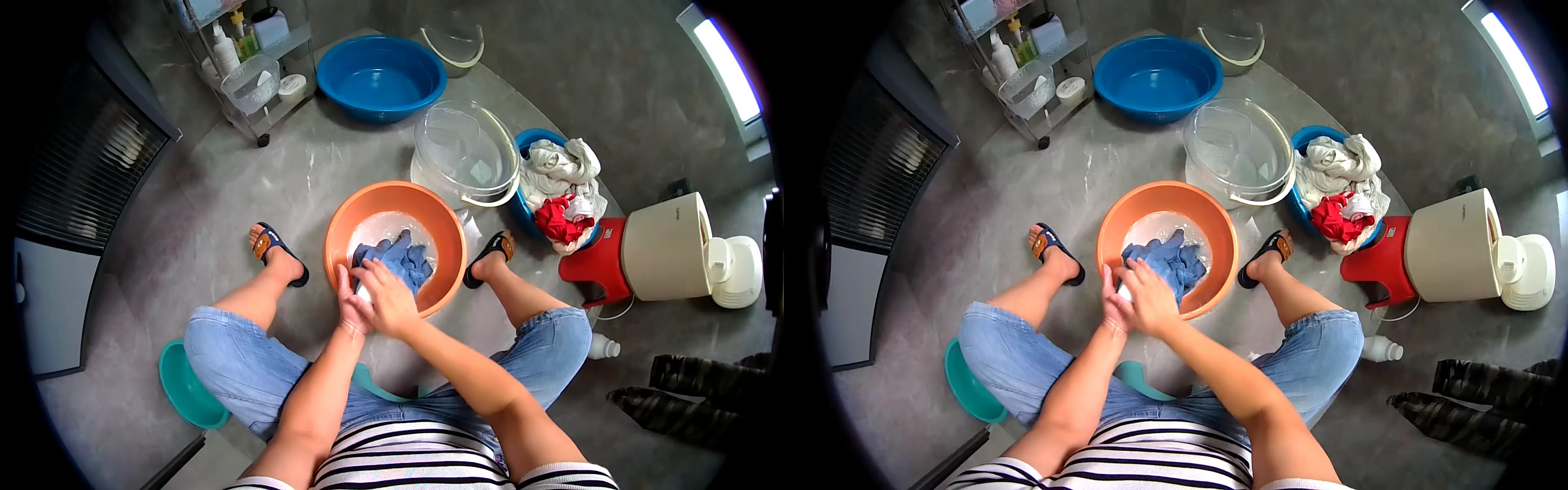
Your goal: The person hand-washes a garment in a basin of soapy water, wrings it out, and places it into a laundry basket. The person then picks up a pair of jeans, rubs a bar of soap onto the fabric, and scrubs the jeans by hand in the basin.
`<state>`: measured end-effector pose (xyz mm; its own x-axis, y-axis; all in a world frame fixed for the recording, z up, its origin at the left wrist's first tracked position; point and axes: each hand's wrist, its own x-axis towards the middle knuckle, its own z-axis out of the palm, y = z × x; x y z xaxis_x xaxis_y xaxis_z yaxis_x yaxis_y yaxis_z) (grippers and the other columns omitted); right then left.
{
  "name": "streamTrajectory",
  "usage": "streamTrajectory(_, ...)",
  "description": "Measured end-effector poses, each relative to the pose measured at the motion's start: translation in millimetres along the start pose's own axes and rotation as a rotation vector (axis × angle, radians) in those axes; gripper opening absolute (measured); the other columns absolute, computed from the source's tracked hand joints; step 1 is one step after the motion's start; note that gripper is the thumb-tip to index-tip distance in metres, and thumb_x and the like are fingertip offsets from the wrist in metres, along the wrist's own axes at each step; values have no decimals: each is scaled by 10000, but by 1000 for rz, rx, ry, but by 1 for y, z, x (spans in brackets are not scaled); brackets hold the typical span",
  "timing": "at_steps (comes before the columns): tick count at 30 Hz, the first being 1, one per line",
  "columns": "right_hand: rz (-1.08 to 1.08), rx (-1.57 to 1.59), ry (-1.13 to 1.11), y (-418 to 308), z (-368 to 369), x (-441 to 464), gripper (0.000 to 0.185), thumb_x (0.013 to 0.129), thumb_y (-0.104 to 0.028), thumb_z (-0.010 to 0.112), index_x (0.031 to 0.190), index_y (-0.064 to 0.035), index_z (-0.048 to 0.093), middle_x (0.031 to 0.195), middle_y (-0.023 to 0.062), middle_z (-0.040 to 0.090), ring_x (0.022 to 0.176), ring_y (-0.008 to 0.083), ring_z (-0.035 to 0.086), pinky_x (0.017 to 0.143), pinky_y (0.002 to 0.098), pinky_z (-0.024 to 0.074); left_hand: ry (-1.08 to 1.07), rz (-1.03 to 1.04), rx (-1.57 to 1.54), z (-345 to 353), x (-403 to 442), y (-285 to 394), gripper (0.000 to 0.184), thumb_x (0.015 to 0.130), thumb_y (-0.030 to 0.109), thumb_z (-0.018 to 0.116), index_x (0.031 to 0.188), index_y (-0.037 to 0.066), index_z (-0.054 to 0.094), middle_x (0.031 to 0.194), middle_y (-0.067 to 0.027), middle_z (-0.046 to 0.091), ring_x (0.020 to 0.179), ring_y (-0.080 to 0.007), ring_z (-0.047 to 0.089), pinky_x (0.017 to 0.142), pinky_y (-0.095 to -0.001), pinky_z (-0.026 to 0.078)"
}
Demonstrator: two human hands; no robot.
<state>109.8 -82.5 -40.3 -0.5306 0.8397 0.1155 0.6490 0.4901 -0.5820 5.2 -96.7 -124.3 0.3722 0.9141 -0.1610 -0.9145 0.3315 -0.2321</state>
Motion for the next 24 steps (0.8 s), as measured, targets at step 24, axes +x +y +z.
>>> streamTrajectory(24, 342, 627, 125, 58, 10, 3, 360, 682, -61, 661, 1022, -103, 549, 839, 85, 603, 789, 187, 607, 710, 331, 493, 757, -102, 432, -32, 16, 9, 804, 892, 731, 400, 1298, 53, 546, 1131, -121, 658, 1055, -273, 635, 946, -415, 498)
